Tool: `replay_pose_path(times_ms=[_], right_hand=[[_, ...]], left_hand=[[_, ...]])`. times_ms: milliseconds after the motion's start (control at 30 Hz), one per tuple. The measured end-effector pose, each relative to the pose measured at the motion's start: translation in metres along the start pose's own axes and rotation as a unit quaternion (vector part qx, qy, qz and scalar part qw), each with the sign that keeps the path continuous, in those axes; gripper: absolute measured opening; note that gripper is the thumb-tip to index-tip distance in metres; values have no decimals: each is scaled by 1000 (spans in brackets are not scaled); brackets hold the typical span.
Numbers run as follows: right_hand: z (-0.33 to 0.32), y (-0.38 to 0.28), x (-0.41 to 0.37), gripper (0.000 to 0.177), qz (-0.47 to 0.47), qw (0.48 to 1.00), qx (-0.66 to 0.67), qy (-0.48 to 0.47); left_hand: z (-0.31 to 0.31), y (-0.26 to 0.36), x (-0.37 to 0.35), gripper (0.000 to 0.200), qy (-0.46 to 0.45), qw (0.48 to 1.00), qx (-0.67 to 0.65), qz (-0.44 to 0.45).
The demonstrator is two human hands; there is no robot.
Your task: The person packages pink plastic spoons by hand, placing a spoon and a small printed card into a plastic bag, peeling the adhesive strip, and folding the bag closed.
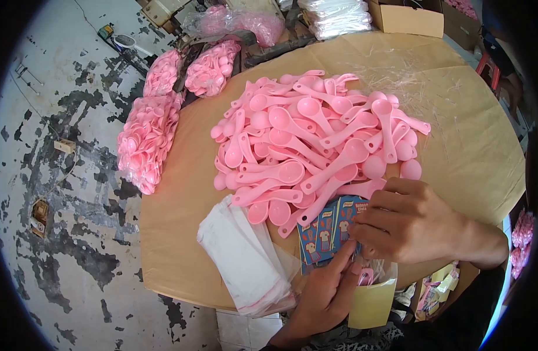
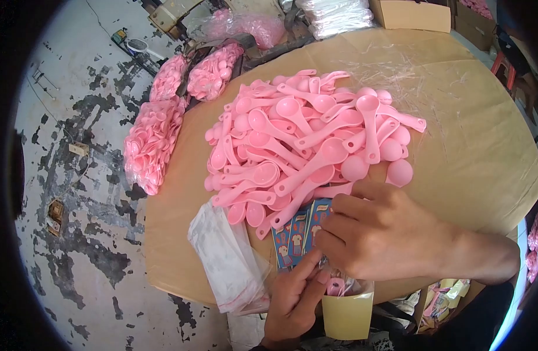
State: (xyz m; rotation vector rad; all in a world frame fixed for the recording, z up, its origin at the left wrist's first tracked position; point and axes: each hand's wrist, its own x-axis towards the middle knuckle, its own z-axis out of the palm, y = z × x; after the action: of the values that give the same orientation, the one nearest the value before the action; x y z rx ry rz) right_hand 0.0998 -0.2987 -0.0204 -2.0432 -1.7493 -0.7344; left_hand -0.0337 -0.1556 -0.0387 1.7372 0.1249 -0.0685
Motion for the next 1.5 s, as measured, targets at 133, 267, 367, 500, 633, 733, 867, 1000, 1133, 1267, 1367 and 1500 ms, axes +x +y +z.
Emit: replay_pose_path(times_ms=[133,267,367,500,633,733,867,1000,1133,1267,1367,1500], right_hand=[[1,2,0,15,29,999,16,16],[-4,1,0,17,81,993,43,70],[-33,24,6,10,167,968,132,133],[-84,57,-10,9,105,944,229,213],[-91,118,-49,14,234,919,245,202],[-62,158,-96,19,270,957,-108,18],[-88,123,-45,28,465,881,-66,-54],[-70,112,-41,26,435,900,-8,-18],[-55,108,-52,22,269,957,-93,53],[-63,77,-29,25,227,969,84,51],[-63,51,-20,30,227,947,222,-50],[-58,37,-16,38,189,929,311,-65]], left_hand=[[-2,-11,-1,42,-5,998,37,55],[-2,-17,-3,43,6,988,85,130],[-1,-22,-9,41,9,995,-34,93],[-1,-26,-8,41,16,980,-163,114],[2,-22,-10,39,33,983,-138,113],[3,-22,-8,39,38,984,-125,123],[5,-19,-6,38,30,979,-138,147],[4,-19,-7,38,48,986,-109,116],[12,-15,-5,41,84,984,-126,97],[10,-23,-4,40,103,978,-144,112],[8,-20,-6,34,81,975,-179,106],[8,-13,-6,29,55,974,-196,104]])
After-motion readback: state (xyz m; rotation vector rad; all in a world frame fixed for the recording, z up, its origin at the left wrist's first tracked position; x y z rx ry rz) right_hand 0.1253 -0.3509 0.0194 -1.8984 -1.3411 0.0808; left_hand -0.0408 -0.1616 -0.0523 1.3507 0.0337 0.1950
